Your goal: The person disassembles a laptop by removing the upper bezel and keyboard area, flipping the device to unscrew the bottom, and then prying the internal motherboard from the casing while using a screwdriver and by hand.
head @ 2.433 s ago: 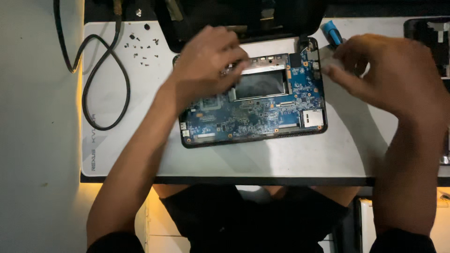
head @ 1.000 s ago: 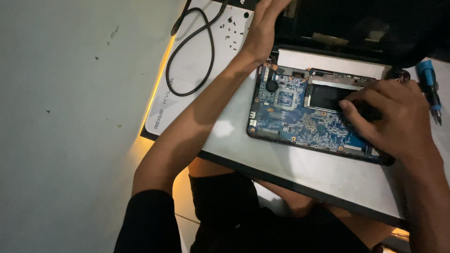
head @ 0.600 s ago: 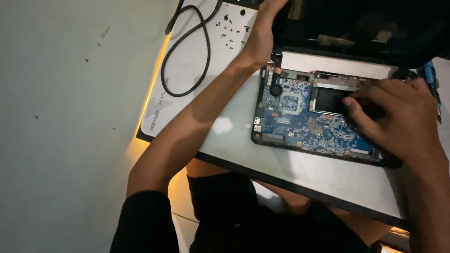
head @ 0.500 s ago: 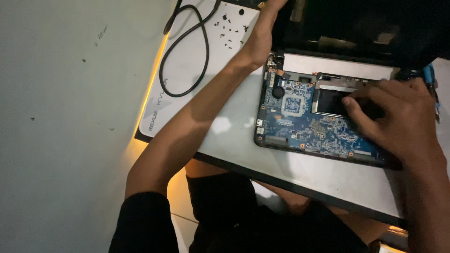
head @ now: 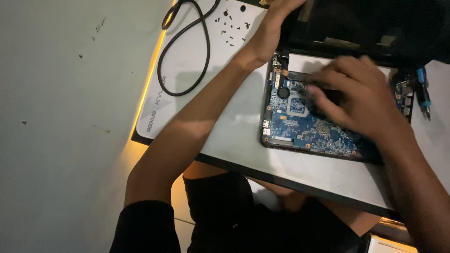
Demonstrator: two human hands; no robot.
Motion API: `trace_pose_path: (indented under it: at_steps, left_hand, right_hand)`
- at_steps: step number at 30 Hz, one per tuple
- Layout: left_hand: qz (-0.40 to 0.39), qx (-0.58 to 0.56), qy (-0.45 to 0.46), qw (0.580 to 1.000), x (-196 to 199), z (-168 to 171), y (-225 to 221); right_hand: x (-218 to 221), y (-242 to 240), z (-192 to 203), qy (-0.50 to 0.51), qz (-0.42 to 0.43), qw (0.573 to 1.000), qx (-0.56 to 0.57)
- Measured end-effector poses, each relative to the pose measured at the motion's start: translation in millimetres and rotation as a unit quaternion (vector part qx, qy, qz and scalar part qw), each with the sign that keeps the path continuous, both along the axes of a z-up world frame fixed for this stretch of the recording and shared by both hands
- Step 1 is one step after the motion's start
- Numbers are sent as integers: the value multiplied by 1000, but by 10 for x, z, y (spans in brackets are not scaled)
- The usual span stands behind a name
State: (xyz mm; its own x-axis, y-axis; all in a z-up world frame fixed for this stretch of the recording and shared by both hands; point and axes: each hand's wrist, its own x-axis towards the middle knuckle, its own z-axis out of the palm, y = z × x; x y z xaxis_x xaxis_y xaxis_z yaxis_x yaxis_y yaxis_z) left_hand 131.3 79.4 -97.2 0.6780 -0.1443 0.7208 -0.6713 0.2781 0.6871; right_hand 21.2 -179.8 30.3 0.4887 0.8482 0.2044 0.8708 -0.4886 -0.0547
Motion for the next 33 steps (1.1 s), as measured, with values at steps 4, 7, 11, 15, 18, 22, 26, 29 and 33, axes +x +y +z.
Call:
trace_pose_path:
  at_steps: [4, 7, 11, 15, 18, 22, 26, 29, 33]
  left_hand:
    - [-111, -92, 20, 989, 6, 141, -26]
    - [-28, -64, 140, 988, 60, -266, -123]
    - [-95, -128, 147, 976, -73, 52, -97]
    - [-89, -123, 133, 979, -59, 8, -135]
    - [-4, -39, 200, 979, -184, 92, -148]
    - [106, 71, 193, 973, -275, 281, -106]
    - [150, 79, 200, 965, -237, 155, -200]
    - [179, 97, 211, 956, -199, 133, -207]
    - [176, 83, 200, 960, -230, 187, -182]
  right_hand:
    - [308, 367, -74, 42, 85, 995, -30]
    - [398, 468, -108, 20, 99, 995, -24]
    - [446, 429, -80, 23, 119, 993, -12]
    - [484, 516, 22, -16, 105, 989, -105]
    - [476, 555, -57, -15, 102, 985, -141]
    - [510, 500, -475, -10, 128, 992, -17]
    - [526, 472, -508, -22, 130, 990, -45]
    - [506, 531, -453, 3, 135, 991, -15]
    - [453, 559, -320, 85, 103, 990, -45]
